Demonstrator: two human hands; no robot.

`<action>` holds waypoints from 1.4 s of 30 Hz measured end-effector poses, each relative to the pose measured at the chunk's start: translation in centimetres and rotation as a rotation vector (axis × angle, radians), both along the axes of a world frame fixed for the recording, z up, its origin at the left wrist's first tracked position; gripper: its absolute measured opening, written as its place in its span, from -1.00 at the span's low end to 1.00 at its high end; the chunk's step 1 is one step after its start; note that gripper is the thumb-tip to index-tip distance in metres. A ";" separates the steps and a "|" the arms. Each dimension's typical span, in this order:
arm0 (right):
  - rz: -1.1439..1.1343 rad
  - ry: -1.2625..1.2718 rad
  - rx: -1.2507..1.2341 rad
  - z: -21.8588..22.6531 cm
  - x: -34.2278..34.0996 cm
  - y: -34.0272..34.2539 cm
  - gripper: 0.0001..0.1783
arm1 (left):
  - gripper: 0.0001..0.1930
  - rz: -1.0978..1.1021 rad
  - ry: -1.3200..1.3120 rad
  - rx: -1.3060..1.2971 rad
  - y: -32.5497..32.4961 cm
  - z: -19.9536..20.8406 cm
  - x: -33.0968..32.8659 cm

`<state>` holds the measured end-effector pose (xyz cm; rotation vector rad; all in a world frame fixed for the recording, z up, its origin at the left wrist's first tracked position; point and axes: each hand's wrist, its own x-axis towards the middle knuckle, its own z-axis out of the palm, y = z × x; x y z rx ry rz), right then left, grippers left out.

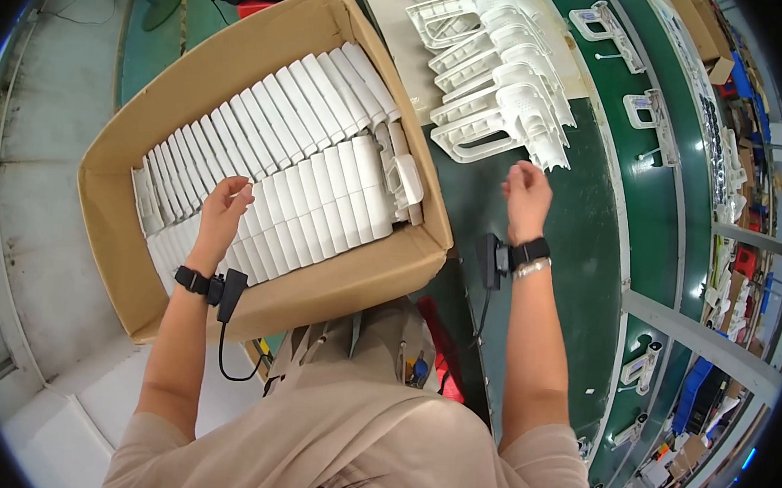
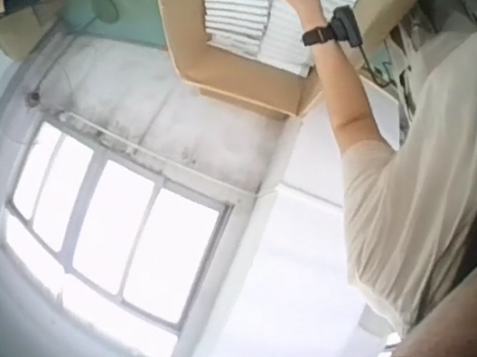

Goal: The recorder is assembling electronic components into white plastic housings on a factory production line.

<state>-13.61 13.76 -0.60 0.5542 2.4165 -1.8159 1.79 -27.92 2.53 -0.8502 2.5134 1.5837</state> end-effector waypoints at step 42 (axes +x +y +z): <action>-0.173 -0.307 -0.620 -4.8 -0.1 -3.8 -0.67 | -0.77 -0.485 -0.079 -0.030 12.9 1.6 0.3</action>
